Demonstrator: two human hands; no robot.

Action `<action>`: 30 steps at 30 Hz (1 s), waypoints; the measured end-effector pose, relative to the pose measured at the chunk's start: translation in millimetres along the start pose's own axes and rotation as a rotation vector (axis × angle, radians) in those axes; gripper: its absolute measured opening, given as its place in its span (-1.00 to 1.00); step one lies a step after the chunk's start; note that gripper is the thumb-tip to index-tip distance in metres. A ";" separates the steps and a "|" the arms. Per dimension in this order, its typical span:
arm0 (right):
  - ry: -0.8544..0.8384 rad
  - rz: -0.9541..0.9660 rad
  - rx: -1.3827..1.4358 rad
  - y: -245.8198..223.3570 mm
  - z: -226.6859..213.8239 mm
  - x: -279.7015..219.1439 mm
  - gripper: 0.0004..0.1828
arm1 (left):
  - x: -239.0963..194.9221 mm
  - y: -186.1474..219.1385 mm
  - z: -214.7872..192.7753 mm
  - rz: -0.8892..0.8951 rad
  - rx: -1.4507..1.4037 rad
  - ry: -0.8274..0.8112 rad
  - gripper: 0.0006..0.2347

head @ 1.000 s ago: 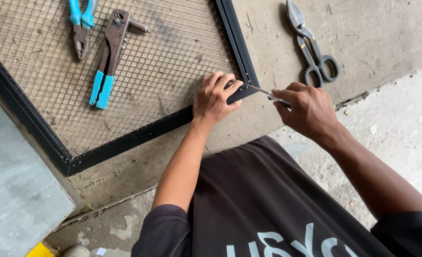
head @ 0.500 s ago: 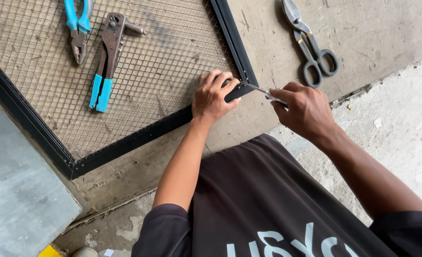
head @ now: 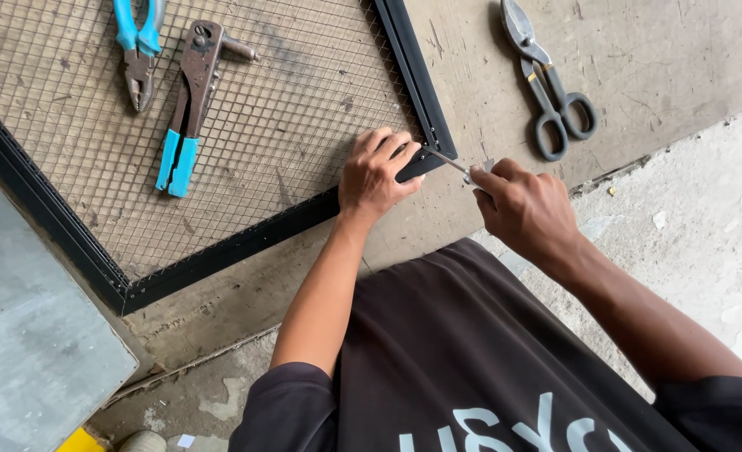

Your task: Trimming excess wire mesh with snips and securing it into a metal frame using a screwdriver.

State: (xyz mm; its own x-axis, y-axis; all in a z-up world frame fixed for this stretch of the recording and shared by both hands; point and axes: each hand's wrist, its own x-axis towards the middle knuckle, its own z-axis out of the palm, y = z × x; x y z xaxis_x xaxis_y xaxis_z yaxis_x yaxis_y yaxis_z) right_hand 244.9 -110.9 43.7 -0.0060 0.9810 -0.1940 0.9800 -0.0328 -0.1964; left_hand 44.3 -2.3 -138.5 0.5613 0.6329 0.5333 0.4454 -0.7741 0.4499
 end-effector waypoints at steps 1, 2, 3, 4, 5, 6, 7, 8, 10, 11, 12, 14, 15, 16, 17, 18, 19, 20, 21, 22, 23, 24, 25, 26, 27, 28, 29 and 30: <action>0.018 -0.003 -0.021 1.1 4.4 -2.9 -0.74 | 0.2 -0.6 0.6 0.007 0.004 -0.001 -0.70; 0.018 -0.004 -0.021 -0.5 1.8 -0.9 -0.74 | 0.8 -1.6 1.4 0.006 0.005 -0.001 -0.70; 0.009 -0.018 -0.007 -2.3 -0.9 -0.1 -0.75 | 0.2 -1.3 1.5 0.006 0.002 -0.006 -0.70; -0.001 -0.032 0.007 -3.8 -3.6 0.7 -0.76 | -0.4 -0.8 1.8 0.005 -0.001 -0.012 -0.69; 0.000 -0.029 0.008 -4.7 -5.2 3.4 -0.76 | -0.1 -1.5 1.4 0.007 -0.003 -0.014 -0.69; -0.036 -0.033 0.020 -5.3 -6.8 6.1 -0.77 | 0.3 -2.1 1.2 0.006 -0.004 -0.017 -0.69; -0.076 -0.035 0.031 -5.4 -9.2 7.6 -0.77 | 0.4 -1.0 1.3 0.002 -0.008 -0.022 -0.70; -0.078 -0.031 0.031 -3.5 -4.4 8.2 -0.77 | -0.8 -0.1 0.3 0.003 -0.012 -0.025 -0.70; -0.160 -0.048 -0.051 1.3 3.5 12.9 -0.80 | 0.8 -0.7 -0.9 0.006 0.005 -0.043 -0.69; -0.156 -0.052 -0.053 0.2 8.8 18.6 -0.80 | 0.2 0.3 -0.7 0.006 0.009 -0.040 -0.69; -0.170 -0.060 -0.086 -1.5 13.6 24.1 -0.86 | -0.4 1.5 -1.2 -0.008 0.008 -0.044 -0.68; -0.177 -0.074 -0.119 -11.6 8.0 41.3 -0.92 | 0.4 1.9 -4.5 -0.022 0.016 -0.046 -0.68; -0.224 -0.068 -0.139 -19.7 -1.8 50.9 -0.90 | 1.3 2.0 -5.3 -0.027 0.010 -0.048 -0.67; -0.272 -0.061 -0.158 -27.4 -11.3 59.7 -0.86 | 1.7 2.5 -5.5 -0.033 0.004 -0.049 -0.66; -0.271 -0.057 -0.159 -19.9 -16.3 69.5 -0.86 | 1.2 2.4 -3.7 -0.031 0.001 -0.049 -0.66; -0.272 -0.035 -0.144 -11.9 -20.9 79.3 -0.84 | 0.6 2.2 -1.5 -0.028 -0.007 -0.042 -0.62; -0.267 -0.006 -0.129 -5.1 -24.4 89.0 -0.80 | 0.1 -0.5 0.8 -0.018 -0.016 -0.035 -0.58; -0.262 0.003 -0.130 -6.6 -20.1 77.0 -0.80 | -5.1 1.7 0.9 -0.008 -0.021 -0.035 -0.58; -0.290 0.083 -0.085 -5.8 -18.3 69.9 -0.80 | -5.8 2.3 2.5 -0.015 -0.001 -0.026 -0.54; -0.317 0.162 -0.039 -5.3 -15.9 63.5 -0.79 | -6.6 2.1 4.3 -0.021 0.019 -0.017 -0.51; -0.325 0.159 -0.042 -12.1 -20.5 56.1 -0.79 | -7.0 2.8 4.4 -0.030 0.016 -0.018 -0.51; -0.316 0.158 -0.042 -19.1 -24.7 48.7 -0.79 | -7.9 3.4 4.5 -0.030 0.007 -0.008 -0.55; -0.301 0.154 -0.040 -26.3 -28.9 44.5 -0.79 | -6.2 0.1 3.7 -0.026 0.003 0.002 -0.60; -0.302 0.149 -0.039 -25.2 -28.1 45.7 -0.79 | -5.6 -0.3 3.1 -0.029 0.006 0.002 -0.60; -0.296 0.137 -0.080 -24.3 -27.0 44.6 -0.83 | -5.5 0.2 2.6 -0.025 0.001 0.003 -0.57; -0.289 0.124 -0.121 -22.8 -26.0 43.6 -0.83 | -5.0 1.0 2.5 -0.021 -0.003 0.004 -0.55; -0.289 0.128 -0.122 -26.1 -34.2 47.7 -0.83 | -5.3 -0.2 4.6 -0.020 -0.007 0.005 -0.55; -0.287 0.152 -0.086 -29.3 -42.4 51.9 -0.83 | -5.5 -1.4 6.7 -0.022 0.002 0.009 -0.54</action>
